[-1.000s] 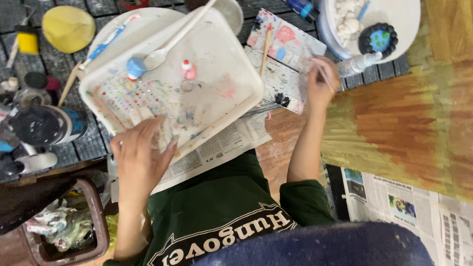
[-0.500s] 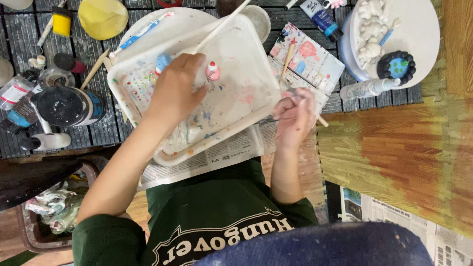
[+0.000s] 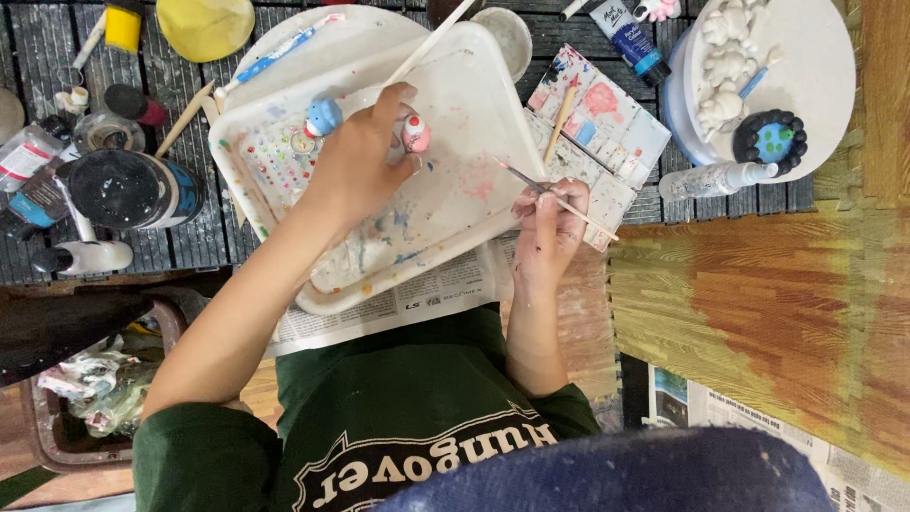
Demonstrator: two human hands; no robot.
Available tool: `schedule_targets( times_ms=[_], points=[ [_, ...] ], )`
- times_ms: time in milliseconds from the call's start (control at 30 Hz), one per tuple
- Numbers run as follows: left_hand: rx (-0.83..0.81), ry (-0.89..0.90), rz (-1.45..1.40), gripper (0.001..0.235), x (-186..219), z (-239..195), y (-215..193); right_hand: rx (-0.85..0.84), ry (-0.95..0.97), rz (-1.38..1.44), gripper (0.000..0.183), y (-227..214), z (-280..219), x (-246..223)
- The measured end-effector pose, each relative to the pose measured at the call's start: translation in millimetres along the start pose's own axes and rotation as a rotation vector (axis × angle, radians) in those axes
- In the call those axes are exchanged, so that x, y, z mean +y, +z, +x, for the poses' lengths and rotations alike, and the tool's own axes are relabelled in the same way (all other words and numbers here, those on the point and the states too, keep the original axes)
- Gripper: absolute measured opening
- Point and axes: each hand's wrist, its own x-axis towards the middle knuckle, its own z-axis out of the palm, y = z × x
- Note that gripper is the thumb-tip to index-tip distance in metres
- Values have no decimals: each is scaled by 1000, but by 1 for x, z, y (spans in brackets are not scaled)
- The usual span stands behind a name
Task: The person paints a small pink figurine using a fine brush, repeatedly dipping the brush into a black paint container and applying paint to the figurine's surface. The person also wipes the brush on a paper towel and handles a small white cloth during the process.
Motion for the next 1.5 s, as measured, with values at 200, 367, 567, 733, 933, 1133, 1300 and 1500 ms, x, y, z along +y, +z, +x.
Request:
schedule_targets(
  times_ms=[200,367,567,733,933,1133,1300,1500],
  points=[
    [67,-131,-512,63,18,-34,-22,-92,51,191,15,25,-7,0],
    [303,-176,-780,71,31,-92,-15,-263,114,237,18,61,-22,10],
    [545,-216,-862,74,21,-129,2,-389,63,165,21,87,-40,36],
    [525,-262,-1061,71,6,-137,18,-378,-56,31,20,83,-52,45],
    [530,-263,-1104,67,0,-140,25,-378,21,-2,26,81,-55,43],
    [521,-247,-1118,63,-2,-140,25,-422,-76,-12,24,80,-58,46],
    [513,-256,-1098,62,1,-139,24,-432,-39,28,22,81,-57,46],
    [518,-237,-1096,64,0,-140,24,-442,-28,9,21,83,-58,42]
  ],
)
